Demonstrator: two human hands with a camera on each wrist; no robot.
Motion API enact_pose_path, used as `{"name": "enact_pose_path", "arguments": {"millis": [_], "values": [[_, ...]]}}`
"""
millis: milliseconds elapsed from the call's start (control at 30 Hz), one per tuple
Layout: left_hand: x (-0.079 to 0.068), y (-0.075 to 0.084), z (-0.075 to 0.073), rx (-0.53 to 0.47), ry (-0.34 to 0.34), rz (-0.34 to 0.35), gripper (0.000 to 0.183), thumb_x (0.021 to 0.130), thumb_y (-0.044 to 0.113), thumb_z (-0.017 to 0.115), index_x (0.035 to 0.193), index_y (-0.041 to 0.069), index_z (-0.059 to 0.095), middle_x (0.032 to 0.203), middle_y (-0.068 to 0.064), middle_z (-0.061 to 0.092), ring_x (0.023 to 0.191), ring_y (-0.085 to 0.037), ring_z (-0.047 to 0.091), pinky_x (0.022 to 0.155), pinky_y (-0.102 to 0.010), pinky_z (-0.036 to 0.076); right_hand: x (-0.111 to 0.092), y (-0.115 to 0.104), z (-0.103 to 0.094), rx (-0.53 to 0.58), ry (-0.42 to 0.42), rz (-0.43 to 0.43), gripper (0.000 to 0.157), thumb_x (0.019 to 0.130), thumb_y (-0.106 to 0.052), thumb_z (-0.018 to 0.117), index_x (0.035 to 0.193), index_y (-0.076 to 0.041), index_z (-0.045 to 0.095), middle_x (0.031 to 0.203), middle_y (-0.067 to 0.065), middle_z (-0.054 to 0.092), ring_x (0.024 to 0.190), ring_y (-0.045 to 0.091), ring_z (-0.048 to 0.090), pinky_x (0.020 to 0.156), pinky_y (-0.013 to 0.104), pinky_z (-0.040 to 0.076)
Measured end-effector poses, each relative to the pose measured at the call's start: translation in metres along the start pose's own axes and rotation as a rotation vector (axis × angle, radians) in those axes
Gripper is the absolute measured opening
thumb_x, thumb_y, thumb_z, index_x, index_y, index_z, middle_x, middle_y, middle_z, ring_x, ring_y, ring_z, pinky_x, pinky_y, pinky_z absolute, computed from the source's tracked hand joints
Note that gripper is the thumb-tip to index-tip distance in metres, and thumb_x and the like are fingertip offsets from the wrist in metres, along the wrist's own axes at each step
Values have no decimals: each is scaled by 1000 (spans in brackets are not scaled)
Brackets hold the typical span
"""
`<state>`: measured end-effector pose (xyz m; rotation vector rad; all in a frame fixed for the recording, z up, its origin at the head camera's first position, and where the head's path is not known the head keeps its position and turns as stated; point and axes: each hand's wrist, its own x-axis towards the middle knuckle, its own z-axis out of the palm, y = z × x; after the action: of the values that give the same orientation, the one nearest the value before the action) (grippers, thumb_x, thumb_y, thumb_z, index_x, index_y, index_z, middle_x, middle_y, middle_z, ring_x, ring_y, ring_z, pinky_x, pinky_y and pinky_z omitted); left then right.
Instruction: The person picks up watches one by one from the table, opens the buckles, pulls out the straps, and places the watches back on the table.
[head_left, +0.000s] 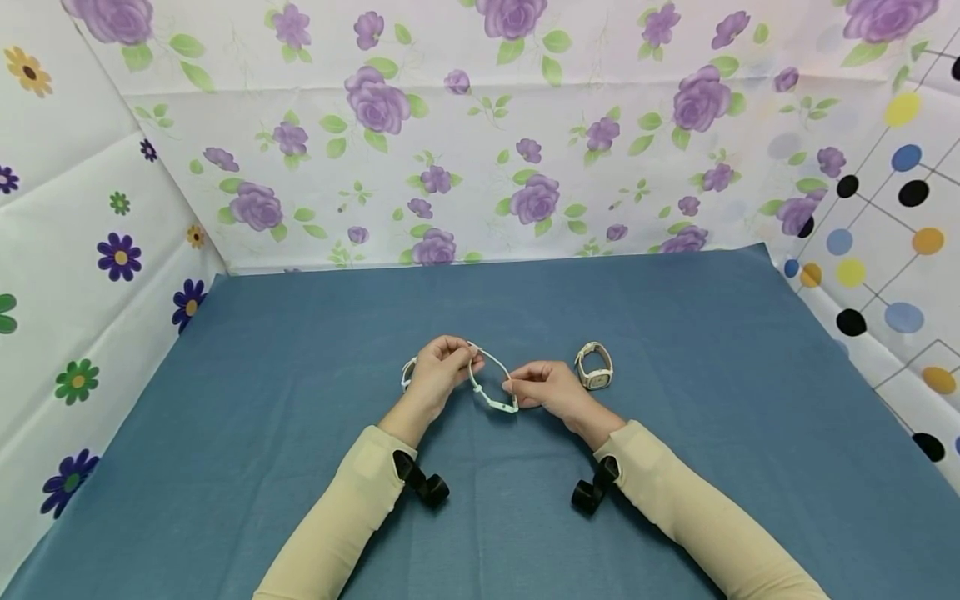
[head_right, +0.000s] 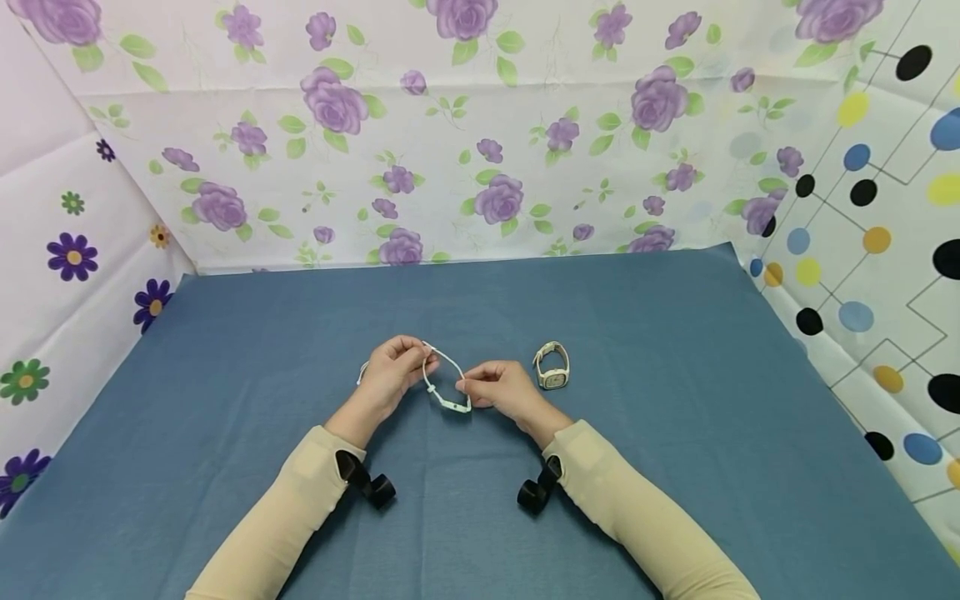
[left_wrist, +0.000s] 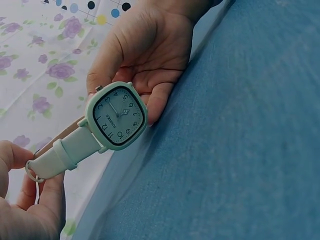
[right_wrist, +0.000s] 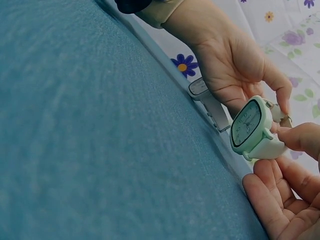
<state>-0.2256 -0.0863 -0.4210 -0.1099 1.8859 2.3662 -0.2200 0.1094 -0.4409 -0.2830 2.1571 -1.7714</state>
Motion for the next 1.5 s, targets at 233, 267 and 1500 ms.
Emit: {"name": "enact_pose_path", "arguments": {"millis": [233,267,1500], "values": [[0,1,-4,-10,38,4,4,95,-3,49,95,-4,53,89,-6,60,79,-9,64,79,-23,57,1,-1,2,45,21,8,23,89,-15,67,103,3,69,77,0,68,74,12,66,75,34,59],[0,2,-4,-9,39,5,4,95,-4,49,95,-4,53,89,-6,60,79,-9,64,79,-23,57,1,-2,2,47,22,7,23,89,-14,66,103,4,69,77,0,68,74,12,66,75,34,59],[-1,25,-1,121,99,17,16,91,3,62,105,-3,54,88,-9,61,73,-13,66,77,-33,59,-2,-13,3,184,114,79,34,93,-13,63,116,10,60,85,2,64,75,9,62,75,26,58]]}}
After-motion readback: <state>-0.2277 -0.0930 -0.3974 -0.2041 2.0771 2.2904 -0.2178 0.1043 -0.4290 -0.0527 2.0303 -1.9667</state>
